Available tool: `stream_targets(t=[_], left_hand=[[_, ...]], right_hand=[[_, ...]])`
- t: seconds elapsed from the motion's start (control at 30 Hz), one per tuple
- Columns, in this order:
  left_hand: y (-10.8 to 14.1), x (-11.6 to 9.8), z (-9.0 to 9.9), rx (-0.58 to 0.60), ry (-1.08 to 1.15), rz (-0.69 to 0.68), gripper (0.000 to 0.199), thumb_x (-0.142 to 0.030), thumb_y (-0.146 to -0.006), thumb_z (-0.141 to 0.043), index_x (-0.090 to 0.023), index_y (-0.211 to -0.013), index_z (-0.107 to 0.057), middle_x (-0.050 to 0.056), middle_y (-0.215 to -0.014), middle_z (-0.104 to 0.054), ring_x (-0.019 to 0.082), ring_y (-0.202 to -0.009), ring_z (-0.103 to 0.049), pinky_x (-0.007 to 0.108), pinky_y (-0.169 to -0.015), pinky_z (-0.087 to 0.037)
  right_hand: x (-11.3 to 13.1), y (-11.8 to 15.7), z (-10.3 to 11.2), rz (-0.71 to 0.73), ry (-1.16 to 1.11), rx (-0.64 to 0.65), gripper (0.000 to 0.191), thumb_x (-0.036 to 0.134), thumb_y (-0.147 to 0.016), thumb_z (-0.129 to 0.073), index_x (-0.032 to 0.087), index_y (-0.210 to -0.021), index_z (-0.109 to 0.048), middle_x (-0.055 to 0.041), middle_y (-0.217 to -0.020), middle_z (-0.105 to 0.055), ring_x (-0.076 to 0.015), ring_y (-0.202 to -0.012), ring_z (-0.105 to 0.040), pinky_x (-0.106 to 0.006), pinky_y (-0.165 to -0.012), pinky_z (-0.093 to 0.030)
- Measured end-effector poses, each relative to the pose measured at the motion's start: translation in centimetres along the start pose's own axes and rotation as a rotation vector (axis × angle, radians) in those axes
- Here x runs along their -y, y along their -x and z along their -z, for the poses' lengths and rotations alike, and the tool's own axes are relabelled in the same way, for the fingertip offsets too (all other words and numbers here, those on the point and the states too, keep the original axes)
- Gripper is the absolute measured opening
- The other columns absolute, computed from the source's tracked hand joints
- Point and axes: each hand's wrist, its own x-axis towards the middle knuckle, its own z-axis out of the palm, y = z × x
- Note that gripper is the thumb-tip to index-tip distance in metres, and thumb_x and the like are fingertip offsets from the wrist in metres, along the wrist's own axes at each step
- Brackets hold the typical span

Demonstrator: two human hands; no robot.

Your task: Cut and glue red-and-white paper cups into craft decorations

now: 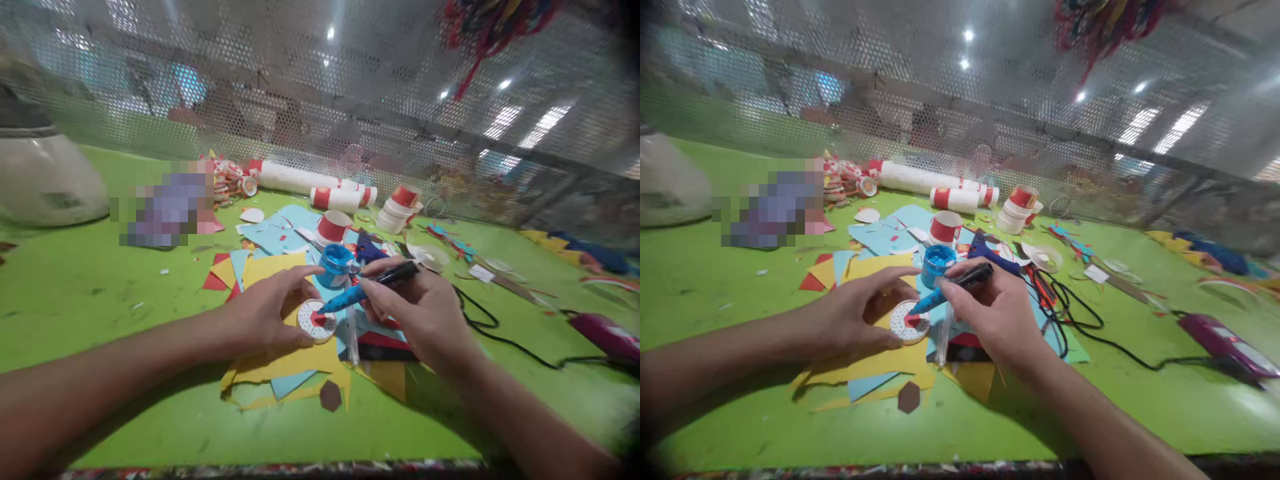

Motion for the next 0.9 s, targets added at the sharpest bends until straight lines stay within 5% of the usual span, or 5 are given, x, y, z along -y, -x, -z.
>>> stream_targets(t=[0.47,0.9], left_hand=[[0.2,-0.7,0.1,0.003,-0.096,-0.003,0.073,-0.034,-0.069,-0.071,-0.025,-0.135,-0.041,0.003,-0.104,-0.061,0.02,-0.088,-0.057,0.033,-0.08,-0.044],[0.1,0.0,-0.3,0.012,0.005,-0.086,0.07,-0.026,-0.071,-0.07,-0.027,-0.134,-0.04,0.001,-0.1,-0.064,0.019,-0.091,-0.062,0.03,-0.082,-0.047]], right_hand=[[-0.7,-0.1,-0.4,0.083,0.149,0.012,0.01,0.027,-0.084,-0.065,0.018,-0.083,-0.061,0.006,-0.057,-0.056,-0.0059,-0.049,-0.05,-0.016,-0.047,-0.043],[-1.2,0.3,-0.8,0.167,0.158,0.022,0.009,0.02,-0.081,-0.066,0.017,-0.088,-0.061,0.002,-0.073,-0.063,-0.0085,-0.06,-0.061,-0.019,-0.057,-0.052]])
